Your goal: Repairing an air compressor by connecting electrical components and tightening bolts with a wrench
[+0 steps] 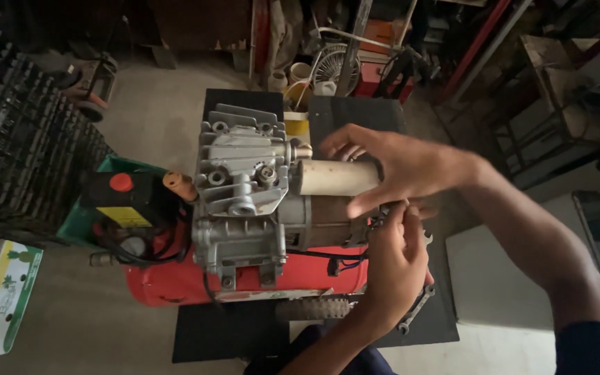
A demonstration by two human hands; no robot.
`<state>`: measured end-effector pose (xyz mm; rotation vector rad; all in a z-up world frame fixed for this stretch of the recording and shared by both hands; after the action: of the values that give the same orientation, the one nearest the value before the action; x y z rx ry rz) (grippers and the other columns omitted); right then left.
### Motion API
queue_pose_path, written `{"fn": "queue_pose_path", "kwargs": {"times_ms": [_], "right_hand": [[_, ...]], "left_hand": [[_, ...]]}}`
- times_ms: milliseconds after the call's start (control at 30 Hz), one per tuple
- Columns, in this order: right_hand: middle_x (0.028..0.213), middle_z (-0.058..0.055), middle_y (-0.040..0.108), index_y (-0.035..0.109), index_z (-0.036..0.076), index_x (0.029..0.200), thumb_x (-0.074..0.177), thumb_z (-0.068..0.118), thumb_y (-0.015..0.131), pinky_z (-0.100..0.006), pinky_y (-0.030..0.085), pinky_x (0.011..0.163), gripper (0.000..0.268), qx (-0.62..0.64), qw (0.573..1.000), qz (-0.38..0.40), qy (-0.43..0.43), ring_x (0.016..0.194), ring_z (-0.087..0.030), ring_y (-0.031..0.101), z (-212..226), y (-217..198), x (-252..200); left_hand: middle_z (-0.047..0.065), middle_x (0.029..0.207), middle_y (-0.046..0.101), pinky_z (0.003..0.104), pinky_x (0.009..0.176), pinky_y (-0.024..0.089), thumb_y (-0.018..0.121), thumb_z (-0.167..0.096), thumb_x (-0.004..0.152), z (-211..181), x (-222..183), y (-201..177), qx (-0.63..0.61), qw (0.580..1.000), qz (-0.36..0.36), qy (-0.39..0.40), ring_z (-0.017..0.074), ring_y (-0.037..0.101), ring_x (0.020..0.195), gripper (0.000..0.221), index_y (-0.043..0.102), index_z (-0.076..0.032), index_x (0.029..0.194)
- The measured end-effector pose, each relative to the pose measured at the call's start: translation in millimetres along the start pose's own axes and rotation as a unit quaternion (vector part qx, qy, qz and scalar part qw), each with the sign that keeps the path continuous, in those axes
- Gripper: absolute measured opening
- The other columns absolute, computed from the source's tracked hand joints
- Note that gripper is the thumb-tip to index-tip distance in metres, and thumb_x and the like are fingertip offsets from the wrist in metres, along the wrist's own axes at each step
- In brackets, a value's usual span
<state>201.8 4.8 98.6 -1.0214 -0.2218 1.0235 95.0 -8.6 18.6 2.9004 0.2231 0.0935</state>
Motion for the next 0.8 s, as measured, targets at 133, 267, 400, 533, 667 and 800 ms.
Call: {"fn": "queue_pose_path", "kwargs": {"times_ms": [133, 267, 400, 533, 667, 800], "right_hand": [[0.110, -0.012, 0.078, 0.051, 0.010, 0.147, 0.099, 0.047, 0.040, -0.033, 0.059, 0.072, 0.061, -0.044, 0.993, 0.048, -0.098, 0.085, -0.021, 0.078, 8, -7, 2], [0.108, -0.004, 0.073, 0.061, 0.008, 0.127, 0.101, 0.035, 0.052, -0.029, 0.055, 0.081, 0.038, 0.028, 0.990, 0.019, -0.138, 0.095, -0.014, 0.070, 12, -9, 1], [0.111, -0.003, 0.074, 0.062, 0.011, 0.135, 0.095, 0.047, 0.051, -0.028, 0.054, 0.074, 0.055, 0.015, 0.993, 0.082, -0.087, 0.091, -0.013, 0.068, 15, -7, 3], [0.107, -0.001, 0.074, 0.066, 0.012, 0.123, 0.088, 0.049, 0.067, -0.029, 0.052, 0.066, 0.051, -0.040, 0.991, 0.017, -0.128, 0.084, -0.014, 0.069, 10, -5, 2], [0.103, -0.004, 0.063, 0.051, 0.015, 0.108, 0.070, 0.028, 0.083, -0.038, 0.040, 0.094, 0.051, -0.148, 0.977, -0.111, -0.106, 0.089, -0.022, 0.058, 15, 3, 1], [0.123, -0.013, 0.068, 0.056, 0.014, 0.131, 0.082, 0.054, 0.074, -0.047, 0.054, 0.094, 0.065, -0.042, 0.998, 0.037, -0.008, 0.114, -0.032, 0.066, 12, -3, -6]], "left_hand": [[0.010, 0.122, 0.075, 0.023, 0.029, 0.035, 0.033, -0.029, 0.107, -2, -3, 0, -0.051, 0.997, 0.018, -0.058, 0.0181, 0.053, 0.031, 0.034, 0.053, -0.004, 0.098], [0.009, 0.124, 0.076, 0.021, 0.033, 0.036, 0.035, -0.027, 0.105, -5, -3, 1, -0.058, 0.996, 0.020, -0.066, 0.0161, 0.054, 0.032, 0.032, 0.057, -0.003, 0.108], [0.006, 0.120, 0.077, 0.024, 0.027, 0.033, 0.034, -0.026, 0.106, -2, -2, 1, -0.090, 0.991, 0.020, -0.094, 0.0154, 0.053, 0.032, 0.033, 0.056, -0.002, 0.108], [0.005, 0.120, 0.078, 0.022, 0.027, 0.031, 0.035, -0.023, 0.107, 4, 0, 6, -0.126, 0.987, 0.029, -0.092, 0.0130, 0.051, 0.031, 0.032, 0.059, -0.002, 0.102], [0.013, 0.110, 0.080, 0.026, 0.027, 0.033, 0.033, -0.018, 0.104, -6, 0, 1, -0.093, 0.992, 0.022, -0.088, 0.0162, 0.048, 0.028, 0.027, 0.055, -0.003, 0.100], [0.018, 0.102, 0.077, 0.025, 0.029, 0.040, 0.032, -0.020, 0.106, -2, 0, 2, -0.150, 0.984, 0.031, -0.086, 0.0193, 0.054, 0.032, 0.034, 0.056, 0.003, 0.112]]}}
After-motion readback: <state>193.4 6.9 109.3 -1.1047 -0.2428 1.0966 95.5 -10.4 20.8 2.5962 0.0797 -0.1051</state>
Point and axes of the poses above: each hand's wrist, its own x-axis towards the middle knuckle, its own y-axis out of the palm, z = x × y, the point moved 6 cm from there along x, towards the middle knuckle
